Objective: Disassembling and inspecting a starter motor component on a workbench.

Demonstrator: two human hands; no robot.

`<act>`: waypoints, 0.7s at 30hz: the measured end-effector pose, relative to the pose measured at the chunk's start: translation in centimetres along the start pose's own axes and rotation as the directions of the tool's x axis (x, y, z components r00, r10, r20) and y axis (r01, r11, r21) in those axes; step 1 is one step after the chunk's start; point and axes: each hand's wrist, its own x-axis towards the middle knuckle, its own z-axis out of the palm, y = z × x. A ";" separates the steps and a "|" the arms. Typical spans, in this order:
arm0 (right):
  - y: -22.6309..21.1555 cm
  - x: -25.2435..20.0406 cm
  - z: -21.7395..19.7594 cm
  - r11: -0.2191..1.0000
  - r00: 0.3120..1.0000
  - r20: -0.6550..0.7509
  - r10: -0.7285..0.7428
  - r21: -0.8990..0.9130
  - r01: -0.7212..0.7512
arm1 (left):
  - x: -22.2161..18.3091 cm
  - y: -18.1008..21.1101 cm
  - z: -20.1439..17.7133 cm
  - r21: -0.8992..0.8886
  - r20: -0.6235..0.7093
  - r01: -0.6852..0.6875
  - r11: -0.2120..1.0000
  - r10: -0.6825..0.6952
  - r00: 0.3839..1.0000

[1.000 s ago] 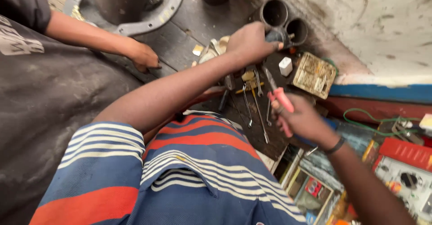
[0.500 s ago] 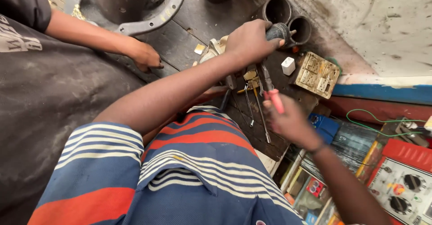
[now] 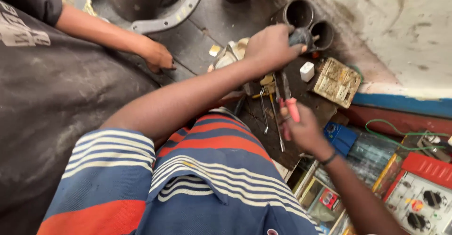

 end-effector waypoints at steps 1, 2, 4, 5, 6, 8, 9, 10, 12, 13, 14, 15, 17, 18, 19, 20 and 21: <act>-1.0 -0.4 -0.7 0.990 0.993 0.036 0.112 0.085 -0.115 | 0.0 0.0 0.3 0.004 -0.006 -0.019 1.000 0.019 1.000; -2.1 -0.2 -2.0 0.989 0.993 0.031 0.118 0.090 -0.120 | 0.2 -0.2 0.4 0.004 0.003 -0.022 1.000 0.022 1.000; -4.3 -0.2 -5.0 0.979 0.956 0.215 0.200 -0.091 -0.184 | 0.6 -0.3 0.9 0.003 -0.043 -0.055 0.998 0.055 0.998; -4.9 -0.9 -4.5 0.976 0.954 0.211 0.213 -0.098 -0.196 | 0.4 -0.4 1.6 -0.010 -0.037 -0.051 0.999 0.050 0.998; -5.6 -1.5 -3.9 0.971 0.966 0.145 0.213 -0.142 -0.193 | 0.1 -0.6 2.1 -0.028 -0.063 -0.052 0.998 0.050 0.997; -5.3 -0.9 -2.1 0.967 0.979 0.092 0.179 -0.198 -0.159 | 0.8 -0.6 1.4 -0.034 -0.121 -0.056 0.998 0.052 0.991; -3.7 -0.6 -1.0 0.992 0.996 0.053 0.069 -0.108 -0.063 | 1.0 -0.6 0.9 -0.039 -0.105 -0.057 0.998 0.053 0.993; -2.0 -0.2 0.2 0.999 0.999 0.007 -0.038 -0.019 0.038 | 1.2 -0.5 0.6 -0.044 -0.090 -0.058 0.997 0.054 0.995; -4.2 -0.9 2.1 0.990 0.991 0.001 -0.131 0.049 0.131 | 0.4 -0.4 0.7 -0.048 -0.068 -0.022 0.999 0.019 0.997; -5.3 -1.0 3.1 0.964 0.972 -0.042 -0.232 0.127 0.235 | 0.3 -0.2 0.8 -0.043 -0.036 -0.019 0.999 0.017 0.999; -1.4 0.3 1.4 0.964 0.972 -0.034 -0.231 0.128 0.233 | 0.3 -0.3 0.5 -0.042 -0.039 -0.011 0.999 0.010 0.999; 2.7 1.2 -0.3 0.968 0.972 0.076 -0.221 0.140 0.209 | 0.2 -0.1 0.5 -0.027 -0.046 -0.029 0.999 0.028 0.999; 4.1 1.3 -2.6 0.972 0.963 0.175 -0.203 0.153 0.177 | 0.0 0.1 1.0 -0.016 -0.037 -0.049 0.999 0.049 0.998; 1.3 0.5 -3.3 0.999 0.981 0.192 0.014 0.038 -0.022 | -0.2 0.1 1.5 -0.002 -0.052 -0.071 0.997 0.071 0.996; -1.7 0.1 -4.1 0.974 0.956 0.189 0.225 -0.080 -0.213 | -0.2 0.2 1.8 0.013 -0.076 -0.094 0.995 0.095 0.993; -3.3 0.2 -5.0 0.973 0.956 0.185 0.229 -0.076 -0.218 | -0.1 0.2 1.7 0.011 -0.069 -0.097 0.995 0.097 0.993; -4.8 0.0 -5.8 0.956 0.933 0.223 0.284 -0.140 -0.257 | -0.2 0.3 1.8 0.013 -0.071 -0.103 0.995 0.103 0.992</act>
